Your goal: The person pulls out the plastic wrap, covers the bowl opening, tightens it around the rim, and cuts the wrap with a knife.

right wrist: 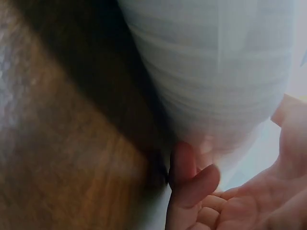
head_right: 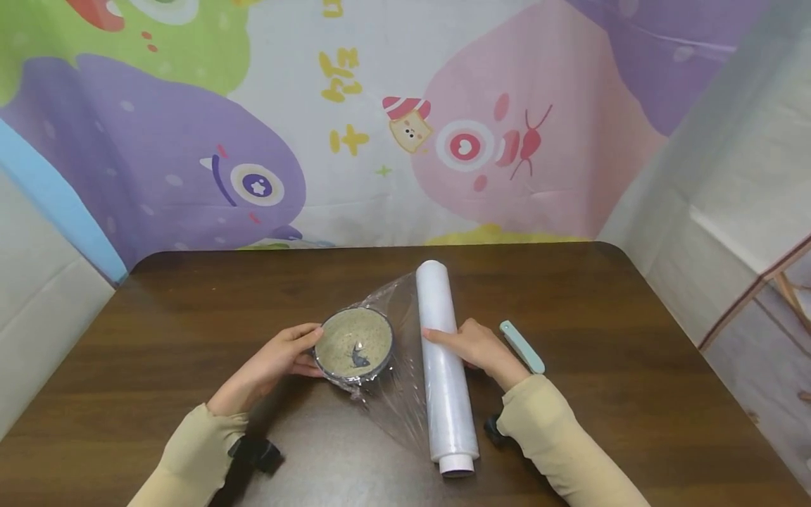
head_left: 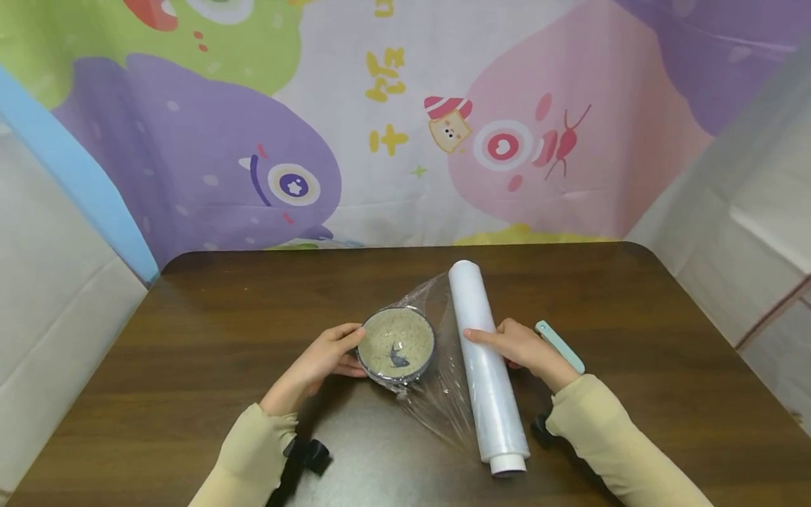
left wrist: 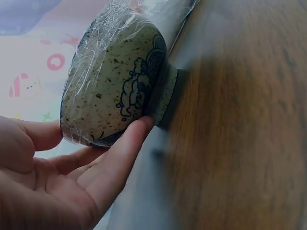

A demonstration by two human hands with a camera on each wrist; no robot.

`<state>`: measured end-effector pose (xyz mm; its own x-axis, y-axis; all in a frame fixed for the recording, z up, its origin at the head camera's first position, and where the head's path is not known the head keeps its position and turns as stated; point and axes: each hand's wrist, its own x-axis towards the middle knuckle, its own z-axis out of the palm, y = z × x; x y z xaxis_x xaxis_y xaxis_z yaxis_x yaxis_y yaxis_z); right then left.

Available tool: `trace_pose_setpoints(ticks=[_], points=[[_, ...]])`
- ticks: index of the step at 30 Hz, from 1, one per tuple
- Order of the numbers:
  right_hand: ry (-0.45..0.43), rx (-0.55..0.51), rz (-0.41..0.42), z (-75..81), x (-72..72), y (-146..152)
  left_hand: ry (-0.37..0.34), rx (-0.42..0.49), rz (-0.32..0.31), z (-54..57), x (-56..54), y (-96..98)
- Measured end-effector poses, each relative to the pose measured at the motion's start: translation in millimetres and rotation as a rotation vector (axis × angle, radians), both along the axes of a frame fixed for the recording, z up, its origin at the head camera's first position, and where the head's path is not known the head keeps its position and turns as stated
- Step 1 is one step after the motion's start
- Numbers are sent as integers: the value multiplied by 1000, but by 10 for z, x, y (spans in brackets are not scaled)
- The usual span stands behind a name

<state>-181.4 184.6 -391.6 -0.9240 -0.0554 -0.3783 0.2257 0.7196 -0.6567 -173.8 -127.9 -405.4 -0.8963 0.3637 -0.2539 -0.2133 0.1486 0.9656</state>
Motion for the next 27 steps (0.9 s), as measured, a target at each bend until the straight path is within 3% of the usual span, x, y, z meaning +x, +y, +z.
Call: trace_pose_setpoints(ticks=[9,15,17,22,27], points=[[30,44,1,-1,39,31,2,-34,2,5,8,16],[134,38,21,23,55,153,30,-62,51,0,10,49],[209,96,25,48,56,219,39,-82,84,12,12,62],[354,383,4,92,87,390,79,-138,171,66,20,104],[315,504,28,68,94,517,137,-175,172,125,9,118]])
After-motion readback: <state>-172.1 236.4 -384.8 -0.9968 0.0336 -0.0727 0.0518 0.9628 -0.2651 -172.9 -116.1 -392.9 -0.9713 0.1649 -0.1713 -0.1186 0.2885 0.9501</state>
